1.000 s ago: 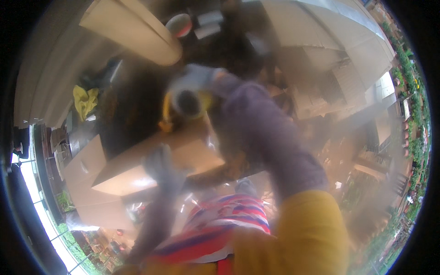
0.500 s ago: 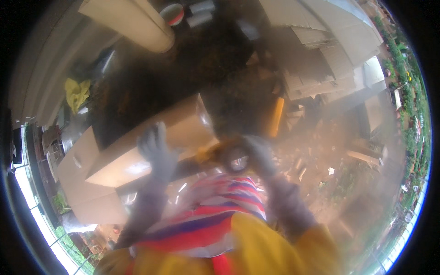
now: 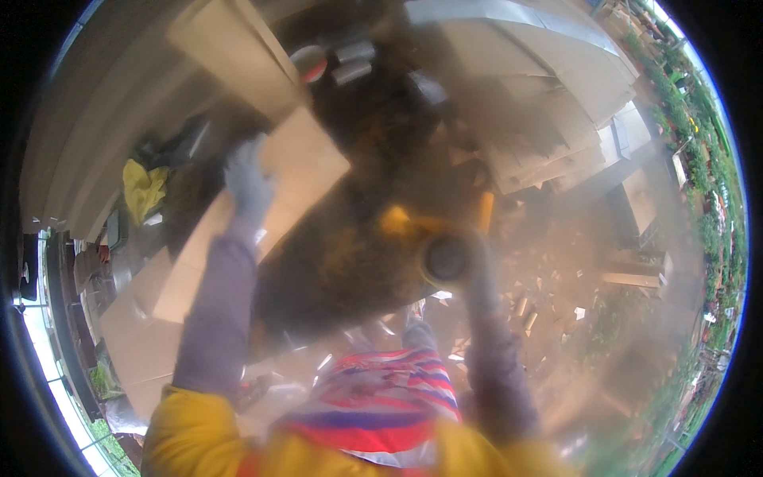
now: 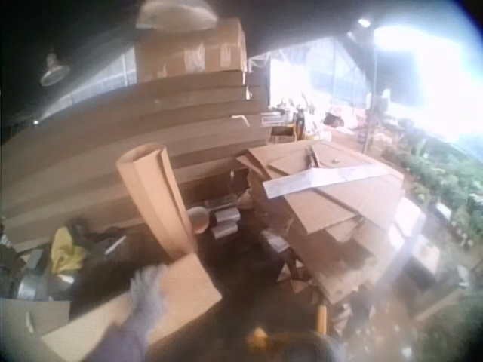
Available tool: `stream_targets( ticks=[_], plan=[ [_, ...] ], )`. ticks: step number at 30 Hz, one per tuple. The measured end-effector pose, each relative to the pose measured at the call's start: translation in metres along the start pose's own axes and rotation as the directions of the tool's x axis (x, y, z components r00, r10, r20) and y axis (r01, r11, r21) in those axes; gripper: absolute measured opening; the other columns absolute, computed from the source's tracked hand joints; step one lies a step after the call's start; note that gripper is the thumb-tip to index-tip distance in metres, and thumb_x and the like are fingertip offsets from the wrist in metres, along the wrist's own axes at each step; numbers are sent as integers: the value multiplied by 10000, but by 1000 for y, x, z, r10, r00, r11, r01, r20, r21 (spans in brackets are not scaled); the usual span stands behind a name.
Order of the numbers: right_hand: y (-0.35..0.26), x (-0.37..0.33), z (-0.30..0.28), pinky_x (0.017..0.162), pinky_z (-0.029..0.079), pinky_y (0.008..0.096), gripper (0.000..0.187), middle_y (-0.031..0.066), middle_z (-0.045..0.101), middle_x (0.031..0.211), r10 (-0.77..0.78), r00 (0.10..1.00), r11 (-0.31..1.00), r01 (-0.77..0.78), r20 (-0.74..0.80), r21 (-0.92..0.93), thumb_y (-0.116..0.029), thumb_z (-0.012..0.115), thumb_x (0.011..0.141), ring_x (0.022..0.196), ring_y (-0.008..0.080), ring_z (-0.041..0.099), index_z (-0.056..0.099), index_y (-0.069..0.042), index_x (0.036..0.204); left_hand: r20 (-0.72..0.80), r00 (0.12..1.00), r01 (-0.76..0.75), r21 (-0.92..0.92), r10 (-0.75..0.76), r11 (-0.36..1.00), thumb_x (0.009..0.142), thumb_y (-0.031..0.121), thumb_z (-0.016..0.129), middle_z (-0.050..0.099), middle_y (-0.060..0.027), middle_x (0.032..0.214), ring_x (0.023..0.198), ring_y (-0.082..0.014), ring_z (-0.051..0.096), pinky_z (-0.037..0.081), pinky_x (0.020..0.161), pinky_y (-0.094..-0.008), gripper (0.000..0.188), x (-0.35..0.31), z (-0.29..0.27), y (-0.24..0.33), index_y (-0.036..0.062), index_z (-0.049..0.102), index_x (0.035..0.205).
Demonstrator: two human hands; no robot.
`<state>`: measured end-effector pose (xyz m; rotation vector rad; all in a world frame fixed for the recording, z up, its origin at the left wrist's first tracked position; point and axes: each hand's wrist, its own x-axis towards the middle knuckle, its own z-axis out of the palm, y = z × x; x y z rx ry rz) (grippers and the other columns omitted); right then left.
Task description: The person repeatedly folds cardboard sheets into boxes, seals them with packing tape, and affixes shipping labels. They handle multiple boxes one at a time, using a tape dispenser and a box cutter to trim tape and open flaps.
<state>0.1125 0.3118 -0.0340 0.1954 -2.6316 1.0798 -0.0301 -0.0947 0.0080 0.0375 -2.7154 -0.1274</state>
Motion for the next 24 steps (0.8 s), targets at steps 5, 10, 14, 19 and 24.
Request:
stream_targets(
  ticks=[5,10,14,19,24],
  plan=[
    [5,-17,-68,785,553,343,375,159,703,1061,146,989,989,-146,0,-25,65,584,813,888,259,689,659,-17,1171,62,931,-349,-133,359,928,847,152,634,526,-81,1400,1316,-301,435,374,1082,-448,486,-151,-1,64,104,599,1329],
    [26,47,-80,586,444,220,312,44,681,935,-26,998,999,28,-58,38,-20,554,917,657,73,533,653,4,1212,196,782,-559,-201,592,804,842,172,639,544,-75,1362,1274,-283,472,405,1055,-439,474,-216,-16,70,75,609,1305],
    [47,129,-65,641,474,225,295,79,684,990,-70,998,957,69,-8,282,-117,553,955,727,70,570,659,47,1176,474,837,-108,-347,274,932,778,260,727,541,-72,1339,1243,-270,476,422,1028,-437,538,-227,-48,60,77,623,1273],
    [17,214,22,910,536,360,251,163,670,1170,-198,954,827,40,224,561,-72,654,877,995,269,672,684,-19,1120,71,982,-167,-119,176,979,652,448,801,536,-64,1336,1228,-263,484,401,1031,-451,757,-187,-43,86,85,596,1284],
    [-36,250,145,898,505,276,301,100,695,1143,-593,632,462,-241,499,854,-114,628,946,975,137,644,662,31,1207,24,989,-134,-239,144,962,491,403,894,524,-119,1376,1263,-320,460,333,1065,-517,1005,-151,-24,115,88,518,1368]
  ],
)
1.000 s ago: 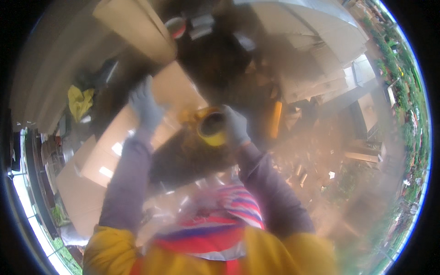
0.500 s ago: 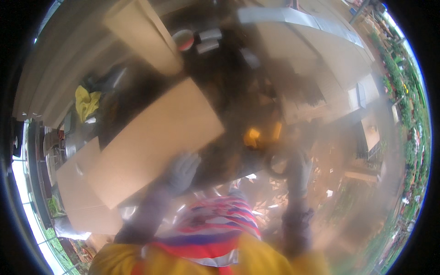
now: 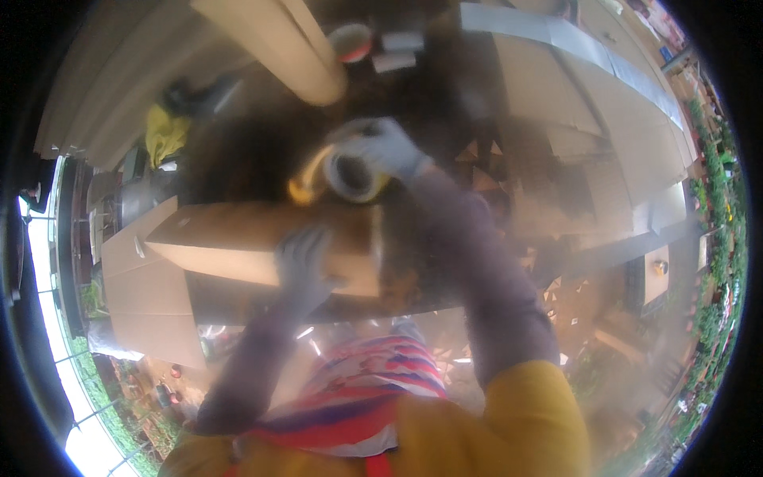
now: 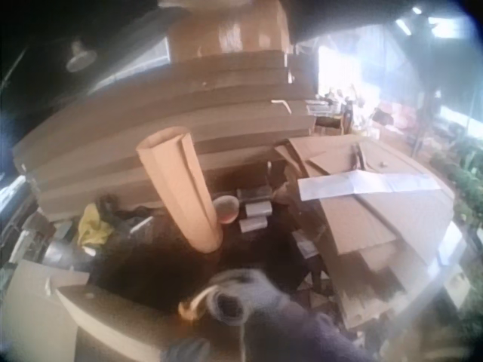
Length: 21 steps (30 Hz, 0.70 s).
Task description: The person repeatedly folds cardboard sheets into boxes, seals them with packing tape, and affixes shipping labels. They handle multiple boxes one at a time, using a tape dispenser and a box cutter to trim tape and open flaps.
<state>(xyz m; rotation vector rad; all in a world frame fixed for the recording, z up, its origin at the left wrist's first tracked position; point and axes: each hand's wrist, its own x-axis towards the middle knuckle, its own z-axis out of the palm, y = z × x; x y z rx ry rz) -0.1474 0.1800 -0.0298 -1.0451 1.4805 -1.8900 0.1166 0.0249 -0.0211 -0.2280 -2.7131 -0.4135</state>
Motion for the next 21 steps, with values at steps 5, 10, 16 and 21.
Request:
stream_targets(
  ticks=[5,10,16,21],
  plan=[
    [-67,-86,-28,909,518,294,294,136,695,1156,238,963,929,-264,-129,-259,-64,650,907,1049,190,652,670,34,1182,1,1000,22,84,-22,996,509,514,833,533,-67,1365,1239,-263,486,382,1019,-469,970,-14,7,-7,88,544,1332],
    [-115,-229,56,1007,475,375,400,157,652,1234,667,738,744,-668,-101,31,-211,685,916,1132,272,617,634,-6,1255,39,995,80,137,-87,987,528,495,851,531,-66,1365,1221,-279,490,385,1000,-478,951,-13,8,8,88,544,1330],
    [-36,-232,161,728,535,317,253,100,712,1027,433,742,846,-530,-512,-52,-146,667,893,864,172,664,710,-47,1122,323,929,97,252,-178,963,724,447,784,606,-92,1278,1102,-292,568,420,951,-493,690,32,-28,11,106,598,1294],
    [-112,-238,105,789,538,310,271,110,700,1053,459,577,847,-513,-675,138,-123,681,876,918,193,678,689,19,1107,616,786,260,-261,-47,930,979,367,538,641,-156,1275,1187,-309,607,474,948,-480,376,86,31,-72,115,681,1218]
  ],
)
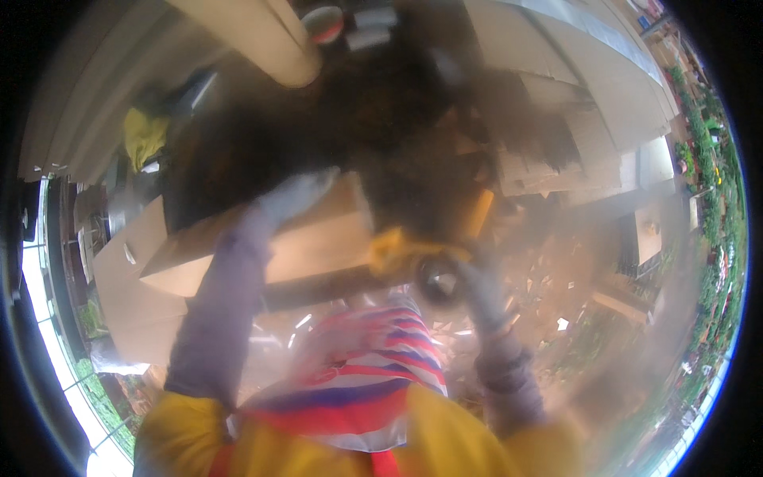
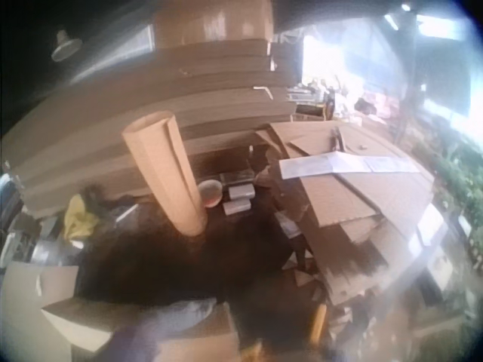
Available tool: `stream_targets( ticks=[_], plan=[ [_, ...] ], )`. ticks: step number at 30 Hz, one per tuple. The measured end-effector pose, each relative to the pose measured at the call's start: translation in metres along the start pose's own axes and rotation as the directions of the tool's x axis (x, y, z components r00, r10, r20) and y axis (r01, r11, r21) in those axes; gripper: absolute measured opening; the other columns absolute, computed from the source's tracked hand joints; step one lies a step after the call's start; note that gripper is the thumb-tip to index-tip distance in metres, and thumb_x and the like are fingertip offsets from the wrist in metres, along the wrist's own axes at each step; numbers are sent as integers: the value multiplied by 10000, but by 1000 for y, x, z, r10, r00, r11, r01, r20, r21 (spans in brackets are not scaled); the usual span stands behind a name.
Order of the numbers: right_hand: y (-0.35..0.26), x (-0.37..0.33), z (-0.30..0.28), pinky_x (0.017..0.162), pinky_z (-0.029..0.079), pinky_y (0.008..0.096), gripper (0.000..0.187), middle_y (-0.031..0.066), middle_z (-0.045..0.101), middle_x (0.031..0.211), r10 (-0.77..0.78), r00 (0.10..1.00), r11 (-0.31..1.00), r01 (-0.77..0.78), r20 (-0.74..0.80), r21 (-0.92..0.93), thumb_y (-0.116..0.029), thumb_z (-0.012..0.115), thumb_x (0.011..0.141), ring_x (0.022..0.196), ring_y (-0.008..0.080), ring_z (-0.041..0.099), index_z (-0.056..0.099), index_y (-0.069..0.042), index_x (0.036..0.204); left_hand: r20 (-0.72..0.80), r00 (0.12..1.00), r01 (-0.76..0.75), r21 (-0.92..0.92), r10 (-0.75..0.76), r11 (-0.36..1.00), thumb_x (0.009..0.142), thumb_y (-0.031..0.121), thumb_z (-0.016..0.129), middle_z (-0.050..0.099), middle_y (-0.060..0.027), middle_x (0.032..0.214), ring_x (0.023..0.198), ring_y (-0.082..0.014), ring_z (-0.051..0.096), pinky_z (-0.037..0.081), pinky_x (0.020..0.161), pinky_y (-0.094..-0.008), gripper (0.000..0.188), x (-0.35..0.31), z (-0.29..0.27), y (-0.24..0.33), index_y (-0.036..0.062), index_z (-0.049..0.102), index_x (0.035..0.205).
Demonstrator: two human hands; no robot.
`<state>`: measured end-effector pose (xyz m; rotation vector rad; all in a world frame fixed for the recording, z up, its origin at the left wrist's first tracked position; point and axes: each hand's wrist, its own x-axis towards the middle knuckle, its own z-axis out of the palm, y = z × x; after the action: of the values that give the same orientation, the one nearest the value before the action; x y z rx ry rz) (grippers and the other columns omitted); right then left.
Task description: The person repeatedly folds cardboard sheets into boxes, seals them with packing tape, and affixes shipping labels. They handle multiple boxes one at a time, using a tape dispenser and a box cutter to trim tape and open flaps.
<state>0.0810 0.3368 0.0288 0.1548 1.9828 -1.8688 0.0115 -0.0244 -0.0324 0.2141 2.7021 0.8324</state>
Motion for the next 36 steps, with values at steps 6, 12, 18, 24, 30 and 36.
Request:
stream_targets(
  ticks=[6,12,18,24,30,36],
  plan=[
    [9,159,49,796,542,382,336,123,671,1035,-717,667,302,561,204,-771,-167,742,785,906,287,674,729,-180,1121,92,890,206,794,-447,573,999,354,489,713,-143,1093,1033,-335,676,502,912,-425,356,6,-28,-25,116,733,1103],
    [41,220,83,886,502,444,329,130,685,1040,-689,601,81,618,404,-782,-248,692,831,958,294,655,721,-172,1150,-397,898,-238,-71,191,969,839,177,752,704,-95,845,727,-245,682,547,688,-355,112,-121,10,84,110,718,922],
    [24,232,165,974,486,360,451,130,650,1258,7,489,871,425,872,-245,-367,658,953,1163,217,599,661,11,1199,73,991,110,-926,-116,360,949,204,636,724,-126,969,901,-262,694,540,812,-334,232,-110,132,76,84,712,1132],
    [38,253,165,994,476,391,412,140,627,1280,115,579,839,379,807,-392,-287,649,933,1193,264,579,632,-22,1247,-322,693,325,-659,-645,678,960,211,593,741,-107,917,834,-195,708,549,724,-320,211,-172,142,-17,72,749,932],
    [86,142,161,1016,467,426,400,141,604,1302,-380,464,667,736,800,-110,-184,637,910,1225,313,556,608,-55,1288,-403,412,-113,-912,-817,394,880,298,759,384,-248,1391,1232,-298,453,439,964,-414,602,-230,71,-102,-44,404,1226],
    [220,8,313,1032,451,400,477,182,573,1256,-409,823,850,501,394,-164,-208,554,850,1212,333,529,560,-50,1300,-456,629,-45,-830,-629,557,790,177,776,477,-222,1233,1106,-292,522,470,942,-382,694,-202,-42,-157,-84,346,1268]
  ],
)
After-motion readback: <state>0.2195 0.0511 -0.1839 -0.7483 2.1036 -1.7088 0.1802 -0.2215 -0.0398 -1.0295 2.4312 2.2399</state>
